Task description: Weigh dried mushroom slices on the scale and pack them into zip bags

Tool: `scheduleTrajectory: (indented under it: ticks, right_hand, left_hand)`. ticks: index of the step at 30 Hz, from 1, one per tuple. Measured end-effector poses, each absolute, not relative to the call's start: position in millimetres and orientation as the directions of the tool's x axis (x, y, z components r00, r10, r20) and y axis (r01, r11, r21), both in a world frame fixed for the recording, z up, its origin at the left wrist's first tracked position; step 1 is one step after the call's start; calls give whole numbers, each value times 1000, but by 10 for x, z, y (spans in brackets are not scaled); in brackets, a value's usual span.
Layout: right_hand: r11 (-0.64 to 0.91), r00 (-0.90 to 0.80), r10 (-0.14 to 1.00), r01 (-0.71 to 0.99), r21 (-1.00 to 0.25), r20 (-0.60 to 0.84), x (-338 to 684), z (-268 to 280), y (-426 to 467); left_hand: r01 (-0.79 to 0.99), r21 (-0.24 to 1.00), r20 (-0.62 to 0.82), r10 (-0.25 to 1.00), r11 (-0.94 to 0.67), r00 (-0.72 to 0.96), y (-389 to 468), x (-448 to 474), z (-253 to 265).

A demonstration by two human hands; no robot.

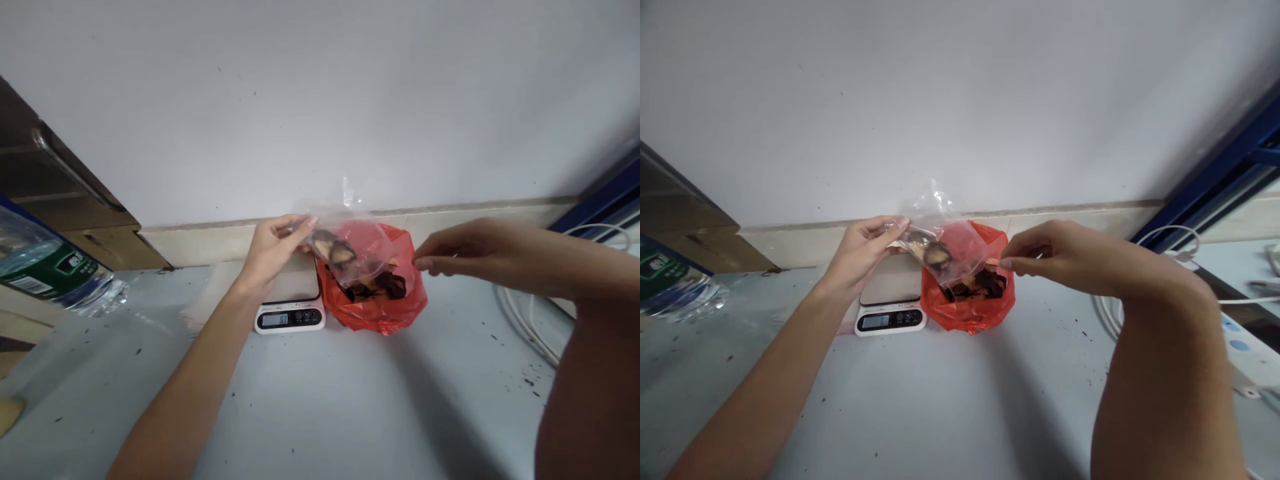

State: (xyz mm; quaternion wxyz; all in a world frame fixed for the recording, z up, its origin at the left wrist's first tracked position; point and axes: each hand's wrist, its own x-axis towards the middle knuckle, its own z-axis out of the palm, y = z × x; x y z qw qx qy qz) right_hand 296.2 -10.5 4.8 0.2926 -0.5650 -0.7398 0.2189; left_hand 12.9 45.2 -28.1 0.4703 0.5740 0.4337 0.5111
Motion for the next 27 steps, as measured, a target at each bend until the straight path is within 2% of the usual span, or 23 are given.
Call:
scheduleTrajectory:
  ticks: [3, 5, 11, 14, 18, 20, 22, 25, 27]
  right_hand:
    - [229, -209, 973, 793, -564, 102, 2934, 78, -24]
    - [218, -168, 976, 799, -561, 139, 2865, 100, 19]
    - [193, -145, 981, 753, -629, 128, 2759, 121, 53]
    - [209, -113, 977, 673, -710, 181, 2784, 133, 33]
    - [258, -72, 958, 633, -729, 277, 2749, 163, -13]
    - [287, -66, 949, 582, -761, 307, 2708, 158, -16]
    - [269, -69, 959, 517, -813, 274, 2670, 130, 4]
    - [229, -75, 973, 438, -869, 219, 2621, 78, 52]
    - [250, -82, 968, 383, -889, 237, 2588, 66, 69]
  left_hand:
    - [9, 973, 229, 967, -232, 116, 411, 214, -281]
    - [-16, 959, 281, 951, -282, 129, 379, 266, -264]
    - [-68, 914, 406, 895, -401, 182, 304, 319, -184]
    - [-40, 882, 469, 864, -470, 184, 285, 287, -140]
    - [29, 848, 518, 840, -529, 162, 288, 220, -109]
    - [20, 857, 509, 851, -516, 126, 299, 192, -113]
    - [-22, 883, 469, 877, -469, 105, 311, 168, -122]
    - [-81, 923, 383, 916, -375, 121, 333, 116, -132]
    - [-92, 945, 324, 935, -313, 145, 355, 60, -131]
